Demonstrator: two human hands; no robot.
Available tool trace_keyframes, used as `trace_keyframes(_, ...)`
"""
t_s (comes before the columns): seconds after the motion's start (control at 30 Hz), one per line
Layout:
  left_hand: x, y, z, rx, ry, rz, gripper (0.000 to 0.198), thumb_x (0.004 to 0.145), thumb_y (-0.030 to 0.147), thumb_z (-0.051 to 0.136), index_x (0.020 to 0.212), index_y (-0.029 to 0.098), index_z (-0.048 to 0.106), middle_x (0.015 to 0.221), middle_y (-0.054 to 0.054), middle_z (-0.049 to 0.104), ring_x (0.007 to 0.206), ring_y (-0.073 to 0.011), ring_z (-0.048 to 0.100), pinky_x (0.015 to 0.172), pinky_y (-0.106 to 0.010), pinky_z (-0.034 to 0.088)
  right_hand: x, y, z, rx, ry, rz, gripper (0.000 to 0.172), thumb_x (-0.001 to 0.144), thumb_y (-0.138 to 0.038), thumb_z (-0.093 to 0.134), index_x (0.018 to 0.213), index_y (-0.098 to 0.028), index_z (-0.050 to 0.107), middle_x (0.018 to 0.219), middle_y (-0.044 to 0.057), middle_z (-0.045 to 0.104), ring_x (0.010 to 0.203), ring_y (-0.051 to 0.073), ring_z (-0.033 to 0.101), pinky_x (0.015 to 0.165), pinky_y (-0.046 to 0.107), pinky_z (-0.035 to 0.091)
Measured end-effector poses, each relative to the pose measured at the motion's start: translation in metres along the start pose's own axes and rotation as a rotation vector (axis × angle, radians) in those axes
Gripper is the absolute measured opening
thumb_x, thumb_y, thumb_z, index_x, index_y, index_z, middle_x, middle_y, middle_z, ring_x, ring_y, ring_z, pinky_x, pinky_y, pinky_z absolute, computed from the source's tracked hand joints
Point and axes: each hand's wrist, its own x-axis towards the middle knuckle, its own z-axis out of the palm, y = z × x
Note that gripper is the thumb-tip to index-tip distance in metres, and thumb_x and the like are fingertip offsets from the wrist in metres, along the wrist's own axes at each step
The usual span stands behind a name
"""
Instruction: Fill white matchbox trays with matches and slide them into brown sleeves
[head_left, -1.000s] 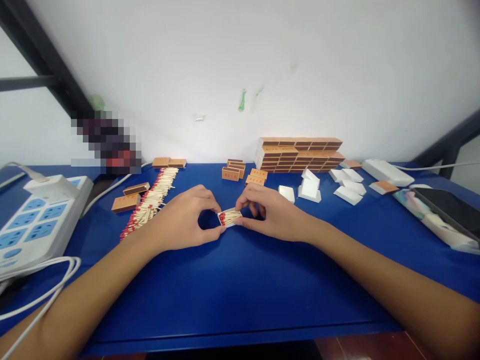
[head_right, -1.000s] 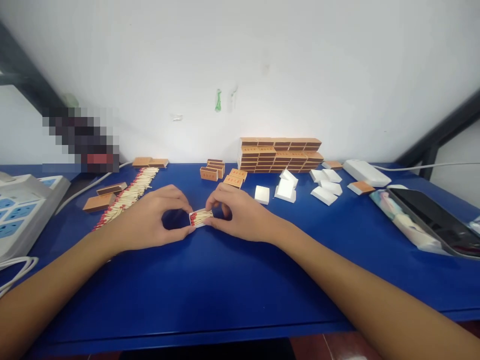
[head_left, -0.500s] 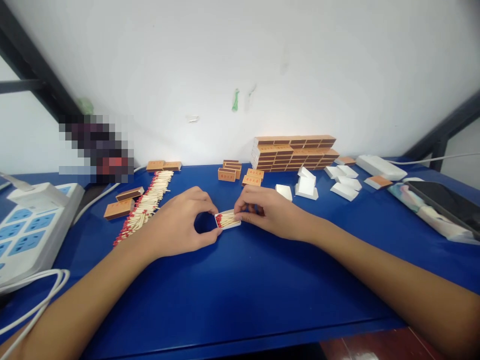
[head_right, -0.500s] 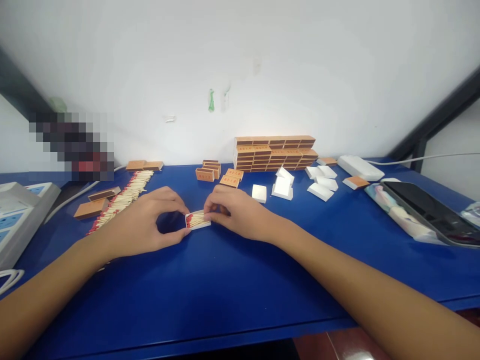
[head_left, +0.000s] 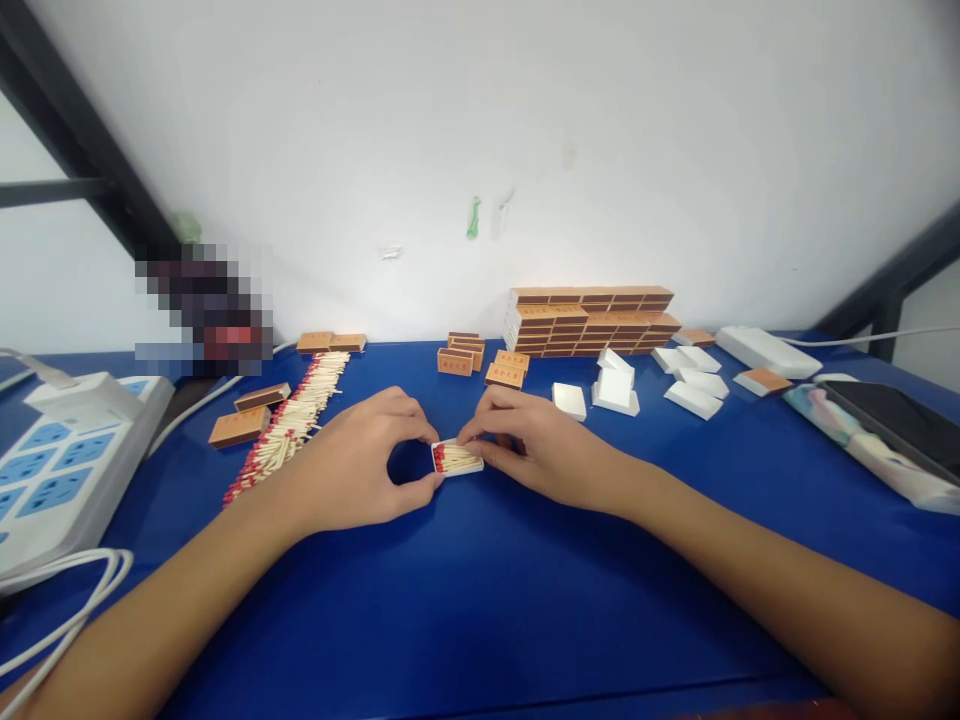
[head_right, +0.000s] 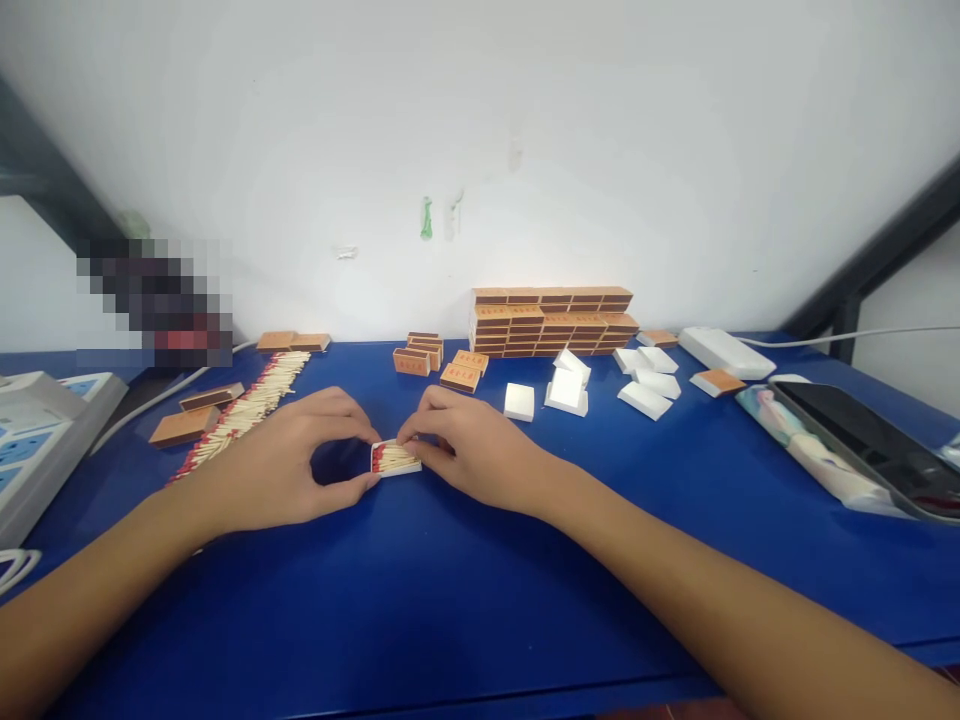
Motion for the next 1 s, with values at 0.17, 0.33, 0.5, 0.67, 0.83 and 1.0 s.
trace_keyframes(0.17, 0.000, 0.000, 0.000, -0.019, -0.006, 0.000, 0.017, 0.088, 0.037, 0.071, 0.099, 0.026, 0.078, 0.102, -0.006, 0.074, 0.102, -0.0259, 0.065, 0.090, -0.041, 0.057, 0.002, -0.002, 0.005, 0.005, 0.059, 0.083, 0.011, 0.097, -0.016, 0.067, 0.098, -0.022, 0.076, 0.093, 0.002, 0.064, 0.076, 0.013, 0.059, 0.068, 0.029, 0.048)
trace_keyframes(0.33, -0.001, 0.000, 0.002, -0.021, 0.001, 0.006, 0.016, 0.089, 0.033, 0.071, 0.100, 0.025, 0.077, 0.102, -0.005, 0.073, 0.102, -0.0247, 0.065, 0.091, -0.041, 0.056, 0.003, -0.009, 0.006, 0.059, 0.042, 0.065, 0.011, 0.100, -0.022, 0.066, 0.104, -0.024, 0.077, 0.096, 0.002, 0.061, 0.072, 0.012, 0.057, 0.066, 0.028, 0.049)
trace_keyframes(0.5, -0.002, 0.000, 0.003, -0.023, 0.010, 0.014, 0.014, 0.089, 0.035, 0.071, 0.096, 0.024, 0.076, 0.099, -0.005, 0.072, 0.101, -0.0245, 0.065, 0.090, -0.040, 0.056, 0.001, -0.016, 0.003, 0.055, -0.017, -0.053, 0.019, 0.103, -0.028, 0.062, 0.107, -0.025, 0.081, 0.101, 0.005, 0.058, 0.075, 0.012, 0.056, 0.064, 0.028, 0.048)
trace_keyframes(0.67, -0.002, 0.001, 0.001, -0.040, 0.003, 0.002, 0.014, 0.089, 0.032, 0.071, 0.098, 0.023, 0.076, 0.099, -0.005, 0.072, 0.101, -0.0238, 0.065, 0.091, -0.040, 0.055, 0.001, -0.015, 0.002, 0.016, -0.003, -0.054, 0.022, 0.103, -0.024, 0.061, 0.112, -0.025, 0.081, 0.102, 0.005, 0.057, 0.075, 0.012, 0.056, 0.065, 0.028, 0.047)
trace_keyframes(0.83, -0.002, 0.004, 0.000, -0.025, -0.016, -0.010, 0.014, 0.089, 0.029, 0.069, 0.098, 0.022, 0.077, 0.099, -0.004, 0.072, 0.101, -0.0233, 0.064, 0.094, -0.041, 0.054, -0.001, -0.009, 0.002, -0.016, -0.001, -0.083, 0.025, 0.104, -0.023, 0.058, 0.114, -0.024, 0.080, 0.102, 0.004, 0.058, 0.074, 0.012, 0.055, 0.065, 0.028, 0.045)
trace_keyframes(1.0, -0.001, 0.004, 0.000, -0.034, -0.012, -0.015, 0.016, 0.090, 0.031, 0.070, 0.100, 0.022, 0.077, 0.100, -0.005, 0.072, 0.101, -0.0235, 0.065, 0.095, -0.041, 0.054, -0.001, -0.009, 0.002, -0.032, 0.010, -0.085, 0.026, 0.103, -0.024, 0.059, 0.118, -0.026, 0.080, 0.102, 0.004, 0.058, 0.074, 0.012, 0.054, 0.065, 0.028, 0.045)
